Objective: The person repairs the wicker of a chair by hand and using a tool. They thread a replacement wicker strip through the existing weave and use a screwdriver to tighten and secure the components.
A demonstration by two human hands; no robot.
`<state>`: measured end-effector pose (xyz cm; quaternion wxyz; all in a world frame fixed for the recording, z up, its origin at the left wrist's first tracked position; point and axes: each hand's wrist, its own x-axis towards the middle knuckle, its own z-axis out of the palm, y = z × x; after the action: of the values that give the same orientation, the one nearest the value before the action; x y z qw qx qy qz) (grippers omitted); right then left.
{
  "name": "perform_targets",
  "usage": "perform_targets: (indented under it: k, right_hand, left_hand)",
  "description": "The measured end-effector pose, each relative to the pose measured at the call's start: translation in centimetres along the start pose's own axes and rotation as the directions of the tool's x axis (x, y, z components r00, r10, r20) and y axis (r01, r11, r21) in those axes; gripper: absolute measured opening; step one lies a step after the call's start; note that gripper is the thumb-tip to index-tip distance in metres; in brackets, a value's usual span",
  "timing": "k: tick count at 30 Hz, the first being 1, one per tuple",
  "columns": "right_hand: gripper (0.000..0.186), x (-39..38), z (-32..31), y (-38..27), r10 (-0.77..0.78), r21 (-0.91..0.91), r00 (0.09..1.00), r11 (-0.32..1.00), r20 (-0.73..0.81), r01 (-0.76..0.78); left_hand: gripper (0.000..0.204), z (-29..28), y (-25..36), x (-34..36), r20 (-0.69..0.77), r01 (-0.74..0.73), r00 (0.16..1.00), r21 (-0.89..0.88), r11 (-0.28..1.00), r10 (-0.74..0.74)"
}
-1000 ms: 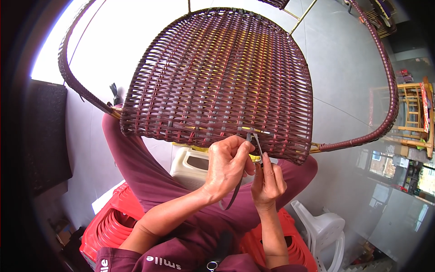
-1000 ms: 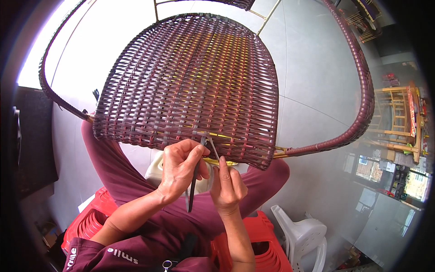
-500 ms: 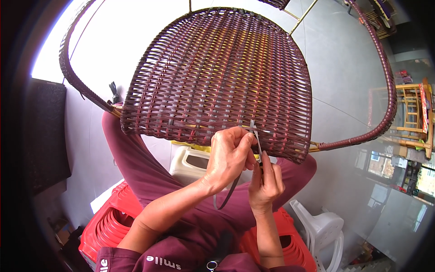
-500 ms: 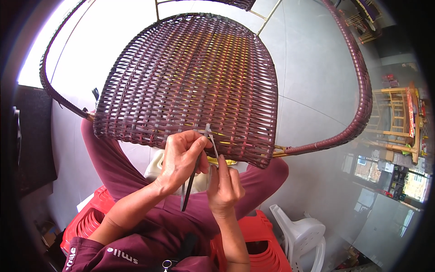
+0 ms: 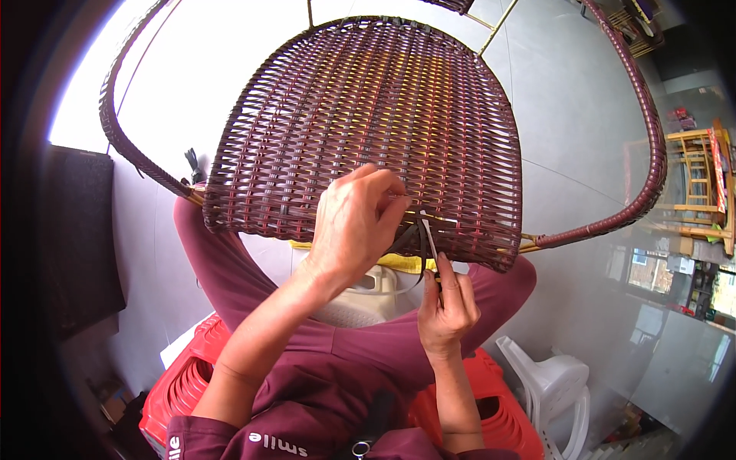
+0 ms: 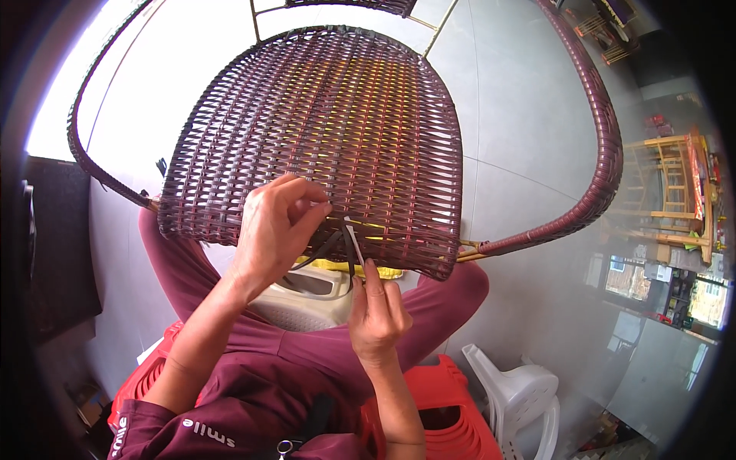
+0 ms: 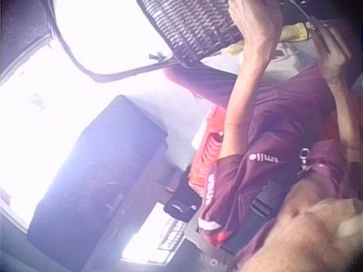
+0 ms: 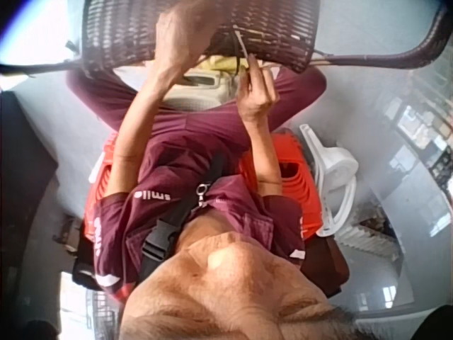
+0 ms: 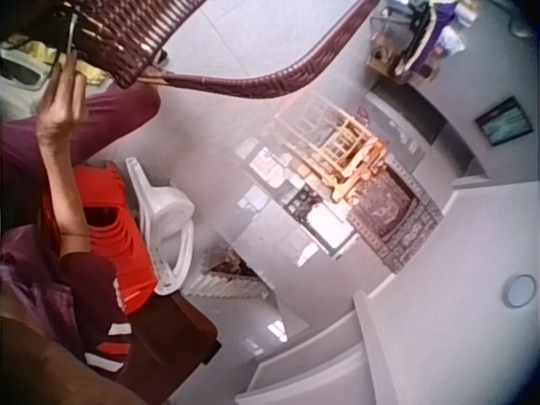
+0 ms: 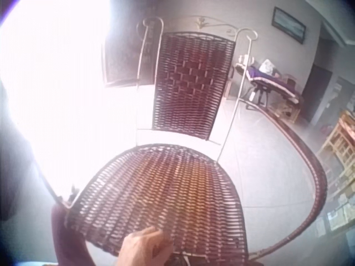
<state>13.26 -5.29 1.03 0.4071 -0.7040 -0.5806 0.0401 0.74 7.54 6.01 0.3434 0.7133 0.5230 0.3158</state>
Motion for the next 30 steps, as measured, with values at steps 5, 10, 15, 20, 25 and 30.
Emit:
perform_targets:
  k: [5, 10, 15, 20, 25, 30]
  right_hand:
    - [0.035, 0.0, 0.2, 0.1, -0.010, 0.004, 1.000, 1.000, -0.013, 0.010]
    - [0.034, 0.0, 0.1, 0.0, 0.001, -0.002, 1.000, 1.000, -0.017, -0.001]
    - [0.033, 0.1, 0.2, 0.0, -0.008, -0.004, 1.000, 1.000, -0.021, 0.008]
    - [0.032, 0.1, 0.1, 0.0, 0.002, -0.016, 1.000, 1.000, -0.014, -0.003]
    - [0.031, 0.2, -0.1, 0.0, -0.033, -0.046, 0.999, 0.998, 0.012, 0.033]
    - [0.031, 0.3, -0.1, -0.1, -0.028, -0.047, 1.000, 0.998, 0.015, 0.028]
  left_hand:
    - [0.012, 0.1, -0.8, 0.5, 0.187, -0.052, 0.980, -0.071, 0.996, 0.065]
    - [0.009, 0.5, -0.5, 0.7, 0.212, -0.092, 0.973, 0.012, 0.996, 0.087]
    - [0.008, 0.8, -0.6, 0.8, 0.206, -0.106, 0.974, 0.035, 0.994, 0.097]
    - [0.008, 1.0, -0.6, 1.3, 0.228, -0.140, 0.966, 0.056, 0.989, 0.124]
    - [0.009, 1.0, -1.5, 2.2, 0.358, -0.243, 0.911, 0.071, 0.967, 0.203]
    - [0.012, 0.2, -0.8, 2.0, 0.343, -0.238, 0.915, 0.030, 0.971, 0.214]
